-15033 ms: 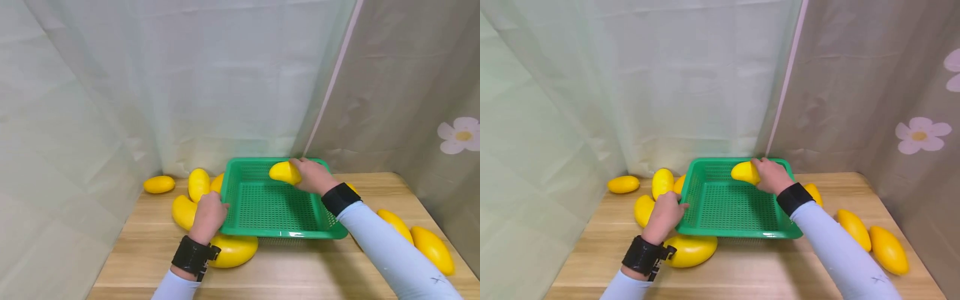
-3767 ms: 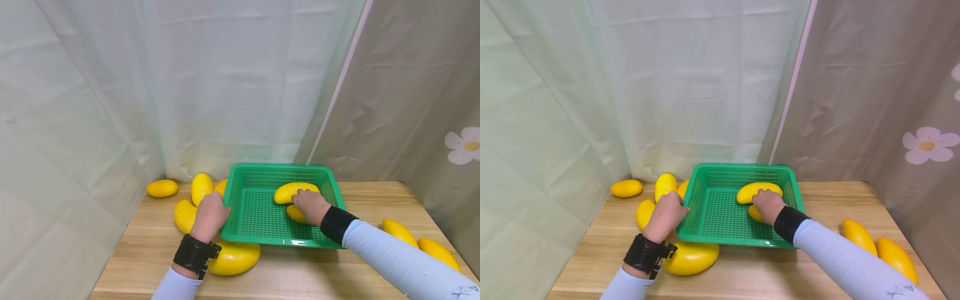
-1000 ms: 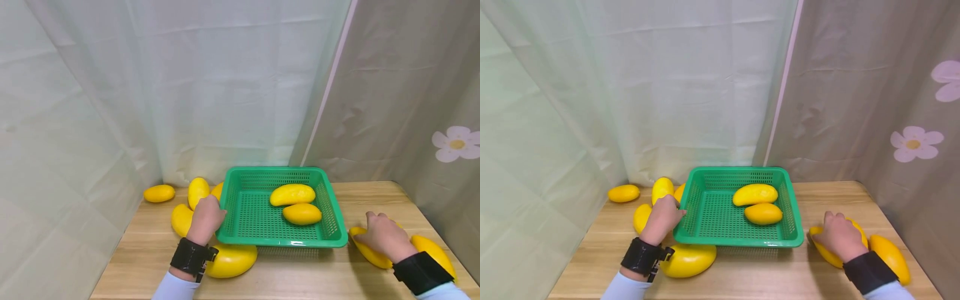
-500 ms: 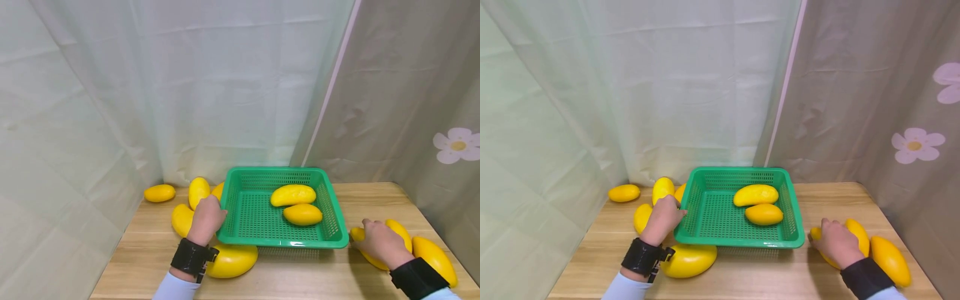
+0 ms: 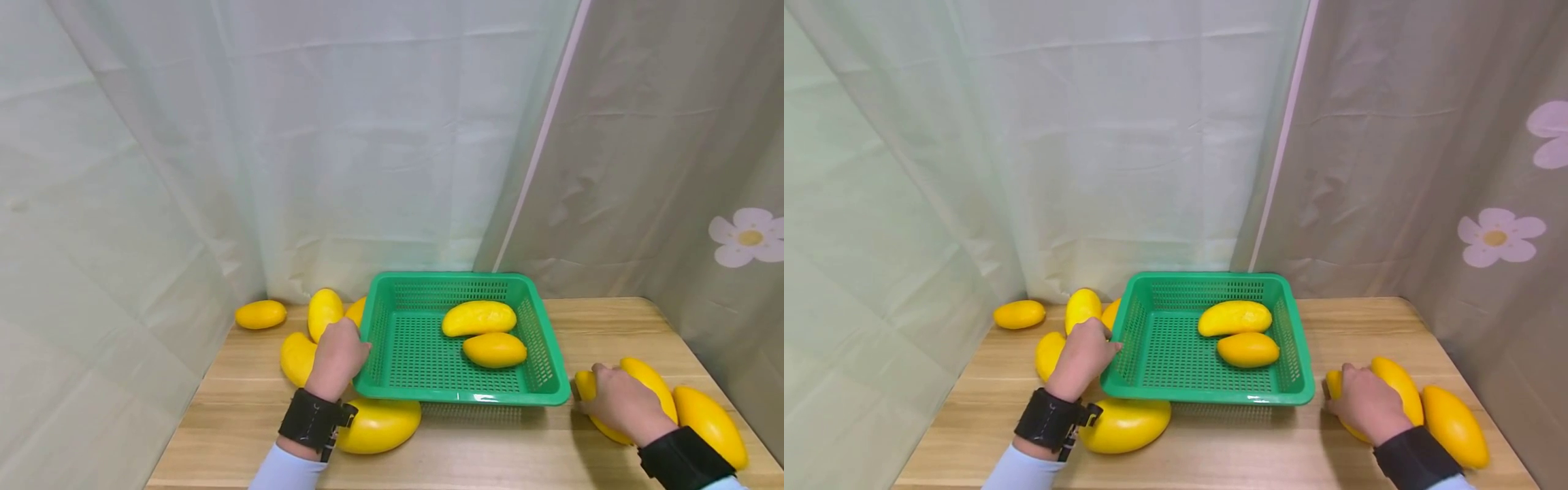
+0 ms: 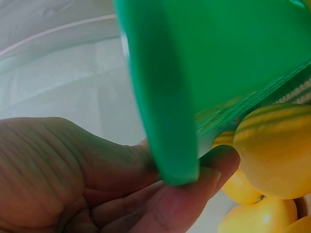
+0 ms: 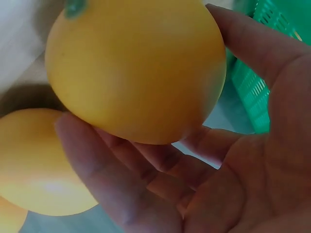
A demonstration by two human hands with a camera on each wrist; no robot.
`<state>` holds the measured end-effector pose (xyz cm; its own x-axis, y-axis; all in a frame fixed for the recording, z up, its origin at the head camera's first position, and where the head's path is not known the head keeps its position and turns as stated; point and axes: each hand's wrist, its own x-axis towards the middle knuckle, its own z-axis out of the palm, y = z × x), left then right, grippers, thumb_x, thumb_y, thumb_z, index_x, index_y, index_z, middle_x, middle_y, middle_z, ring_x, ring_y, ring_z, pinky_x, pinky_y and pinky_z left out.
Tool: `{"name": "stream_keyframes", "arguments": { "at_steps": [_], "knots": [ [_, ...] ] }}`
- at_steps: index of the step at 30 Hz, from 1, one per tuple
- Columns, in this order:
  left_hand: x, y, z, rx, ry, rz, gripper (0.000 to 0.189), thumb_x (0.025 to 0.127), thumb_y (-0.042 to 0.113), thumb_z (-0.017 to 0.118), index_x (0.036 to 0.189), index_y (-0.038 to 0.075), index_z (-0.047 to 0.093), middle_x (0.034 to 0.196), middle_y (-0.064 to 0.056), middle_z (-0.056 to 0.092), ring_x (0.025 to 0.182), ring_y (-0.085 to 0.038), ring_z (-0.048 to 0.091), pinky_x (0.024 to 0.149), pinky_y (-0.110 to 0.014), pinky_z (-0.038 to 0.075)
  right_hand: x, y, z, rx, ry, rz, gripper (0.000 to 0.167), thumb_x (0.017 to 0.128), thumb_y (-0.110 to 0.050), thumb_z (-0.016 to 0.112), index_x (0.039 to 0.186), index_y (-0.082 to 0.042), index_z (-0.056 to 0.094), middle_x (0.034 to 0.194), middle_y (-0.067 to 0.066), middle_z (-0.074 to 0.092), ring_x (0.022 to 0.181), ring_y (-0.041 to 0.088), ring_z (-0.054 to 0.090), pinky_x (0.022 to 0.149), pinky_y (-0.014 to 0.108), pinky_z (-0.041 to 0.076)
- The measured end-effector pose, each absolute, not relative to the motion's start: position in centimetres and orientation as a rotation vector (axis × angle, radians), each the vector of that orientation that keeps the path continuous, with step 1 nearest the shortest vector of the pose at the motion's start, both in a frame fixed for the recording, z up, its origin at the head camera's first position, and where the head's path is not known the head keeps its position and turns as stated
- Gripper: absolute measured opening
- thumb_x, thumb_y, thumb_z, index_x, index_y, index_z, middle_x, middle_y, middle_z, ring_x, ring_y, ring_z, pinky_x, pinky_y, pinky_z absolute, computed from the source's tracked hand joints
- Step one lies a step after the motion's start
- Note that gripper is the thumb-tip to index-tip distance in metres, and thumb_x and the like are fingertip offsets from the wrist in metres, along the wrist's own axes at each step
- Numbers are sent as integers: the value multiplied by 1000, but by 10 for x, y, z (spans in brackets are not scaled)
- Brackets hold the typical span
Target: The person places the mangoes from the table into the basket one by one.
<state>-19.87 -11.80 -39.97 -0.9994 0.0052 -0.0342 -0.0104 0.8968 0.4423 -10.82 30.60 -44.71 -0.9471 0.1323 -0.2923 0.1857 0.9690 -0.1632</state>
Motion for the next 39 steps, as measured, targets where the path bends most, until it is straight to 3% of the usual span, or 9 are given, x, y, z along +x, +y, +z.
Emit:
{"name": "stream_keyframes", "arguments": {
  "at_steps": [11, 23, 34, 39],
  "knots": [
    [-199, -118, -400, -25, 3013, 704, 21, 82, 20, 70, 74, 3, 62, 58, -6, 56, 49, -15, 55, 45, -24, 41, -106, 302, -449, 221, 2817, -317, 85, 63, -48, 80, 119, 7, 48, 86, 11, 57, 72, 25, 51, 59, 43, 45],
    [-199, -117, -399, -15, 3018, 703, 22, 83, 20, 70, 70, 4, 61, 57, -6, 55, 49, -16, 54, 45, -24, 41, -110, 297, -443, 190, 2858, -343, 80, 66, -40, 79, 122, 6, 46, 81, 10, 59, 66, 23, 50, 55, 38, 44],
    [-199, -117, -399, -22, 3018, 699, 21, 83, 20, 70, 72, 4, 62, 58, -6, 56, 49, -16, 54, 45, -24, 41, -126, 292, -428, 47, 3115, -366, 65, 75, -30, 69, 123, 8, 46, 89, 21, 60, 67, 26, 52, 53, 38, 43],
    [-199, -117, -399, 1, 3034, 691, 22, 82, 20, 70, 69, 4, 61, 57, -6, 55, 49, -16, 54, 45, -24, 40, -137, 288, -415, 28, 3181, -391, 72, 73, -30, 71, 128, 8, 42, 94, 26, 56, 64, 26, 51, 49, 34, 40]
  ]
}}
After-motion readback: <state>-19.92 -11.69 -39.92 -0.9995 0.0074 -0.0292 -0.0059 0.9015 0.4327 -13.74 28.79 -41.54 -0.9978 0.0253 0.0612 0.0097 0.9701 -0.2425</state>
